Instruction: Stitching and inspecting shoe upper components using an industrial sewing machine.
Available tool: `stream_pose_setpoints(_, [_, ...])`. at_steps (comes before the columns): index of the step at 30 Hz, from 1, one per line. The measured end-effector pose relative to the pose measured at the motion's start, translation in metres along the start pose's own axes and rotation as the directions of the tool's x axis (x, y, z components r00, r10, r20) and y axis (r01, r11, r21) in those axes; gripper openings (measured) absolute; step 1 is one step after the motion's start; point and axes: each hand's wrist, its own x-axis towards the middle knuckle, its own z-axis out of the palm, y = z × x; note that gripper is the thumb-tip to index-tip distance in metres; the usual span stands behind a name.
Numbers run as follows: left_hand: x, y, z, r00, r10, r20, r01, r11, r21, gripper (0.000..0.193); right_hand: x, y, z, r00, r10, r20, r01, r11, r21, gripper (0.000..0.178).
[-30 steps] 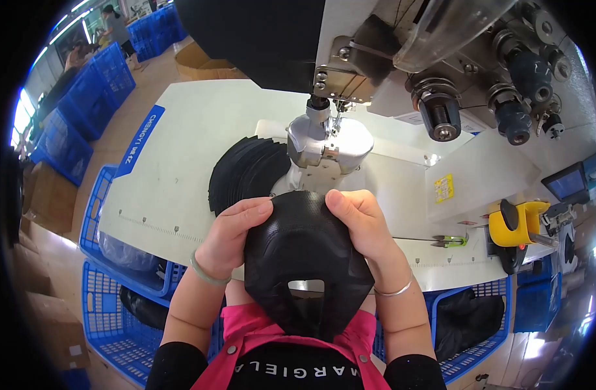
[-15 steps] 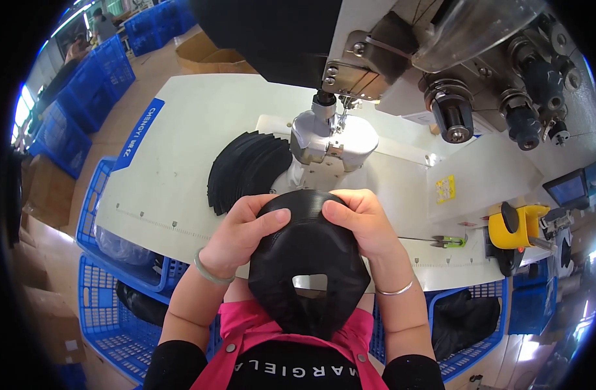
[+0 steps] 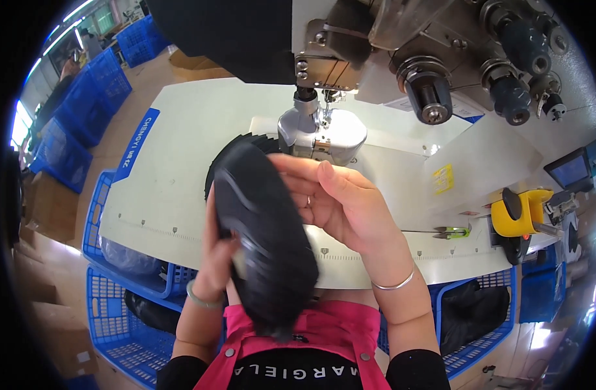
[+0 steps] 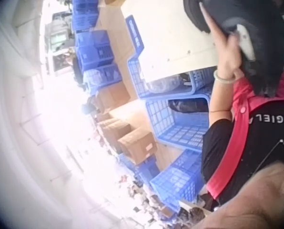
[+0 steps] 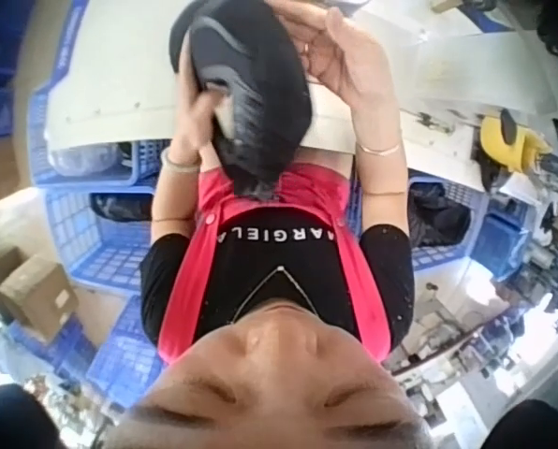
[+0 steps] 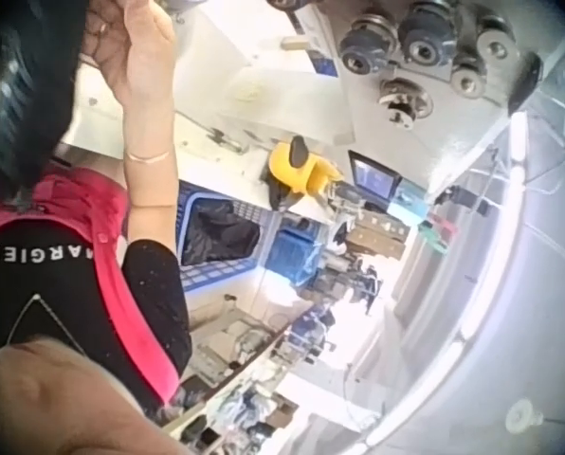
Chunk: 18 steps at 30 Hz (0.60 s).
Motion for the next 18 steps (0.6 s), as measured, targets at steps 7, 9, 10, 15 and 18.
stream_pose_setpoints(7, [-0.016, 0.016, -0.012, 0.692, -0.392, 0.606, 0.707, 0.197, -0.68, 0.077, 0.006, 0.023, 0.003, 0.871, -0.486, 0.067, 0.247, 0.315, -0.916, 0.036])
stream_pose_setpoints(9, [-0.029, 0.027, 0.002, 0.627, -0.442, 0.641, 0.749, 0.117, -0.652, 0.077, 0.006, 0.024, 0.004, 0.905, -0.425, 0.022, 0.213, 0.408, -0.888, 0.029])
stream_pose_setpoints(10, [-0.034, 0.032, 0.006, 0.594, -0.461, 0.659, 0.769, 0.084, -0.634, 0.078, 0.007, 0.025, 0.005, 0.936, -0.352, -0.009, 0.177, 0.494, -0.851, 0.023])
stream_pose_setpoints(15, [-0.047, 0.042, 0.021, 0.607, -0.43, 0.668, 0.757, 0.056, -0.651, 0.079, 0.005, 0.028, 0.004, 0.928, -0.37, -0.04, 0.136, 0.437, -0.889, 0.015])
stream_pose_setpoints(18, [-0.044, 0.047, 0.024, 0.577, -0.47, 0.668, 0.785, 0.092, -0.613, 0.078, 0.005, 0.029, 0.001, 0.934, -0.353, -0.059, 0.121, 0.467, -0.876, 0.016])
